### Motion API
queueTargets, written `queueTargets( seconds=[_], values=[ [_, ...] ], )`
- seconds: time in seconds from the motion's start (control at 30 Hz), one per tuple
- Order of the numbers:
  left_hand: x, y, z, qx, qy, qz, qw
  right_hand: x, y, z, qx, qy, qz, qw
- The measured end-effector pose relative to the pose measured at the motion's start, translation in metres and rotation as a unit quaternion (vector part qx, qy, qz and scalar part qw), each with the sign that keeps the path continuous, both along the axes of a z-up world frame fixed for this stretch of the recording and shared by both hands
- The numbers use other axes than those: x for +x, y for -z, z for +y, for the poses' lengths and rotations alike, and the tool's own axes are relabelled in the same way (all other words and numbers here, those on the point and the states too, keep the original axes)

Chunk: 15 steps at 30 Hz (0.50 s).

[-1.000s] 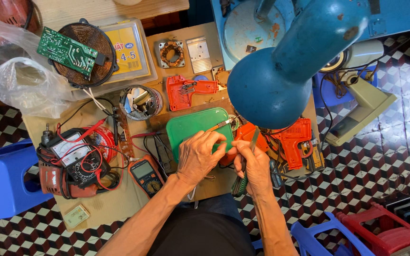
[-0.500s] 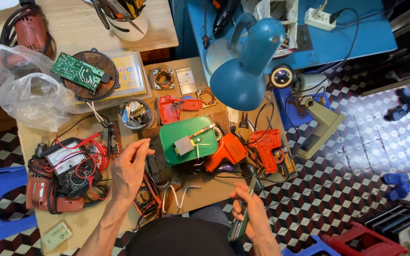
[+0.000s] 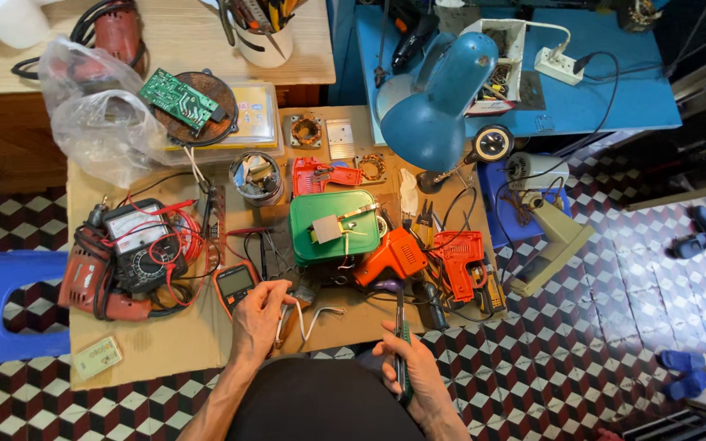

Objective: The person works at a cluttered electronics workbench, using a soldering iron and a hot air gun to rework a small component mounted on a green plastic tray. They repeatedly heat and adjust the component with pliers and a soldering iron, then set the tools down.

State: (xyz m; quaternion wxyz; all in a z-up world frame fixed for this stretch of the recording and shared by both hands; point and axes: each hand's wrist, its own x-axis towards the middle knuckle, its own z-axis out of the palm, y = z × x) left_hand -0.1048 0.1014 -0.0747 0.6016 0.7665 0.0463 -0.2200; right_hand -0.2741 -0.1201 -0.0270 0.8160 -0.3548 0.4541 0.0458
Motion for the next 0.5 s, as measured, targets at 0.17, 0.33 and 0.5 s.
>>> queueTargets(
  seconds=[0.17,0.33,0.5],
  values=[
    [-0.021,0.007,-0.028,-0.015,-0.017,-0.007,1.000,0.003,-0.001,-0.043,-0.005,-0.003,-0.035,0.999],
    [-0.035,0.002,-0.055,0.014,-0.029,0.008,0.999,0.008,0.003,-0.089,-0.033,-0.012,-0.063,0.997],
    [-0.048,-0.009,-0.081,0.033,-0.047,0.009,0.998,0.021,0.010,-0.114,-0.044,-0.056,-0.056,0.996]
  ],
)
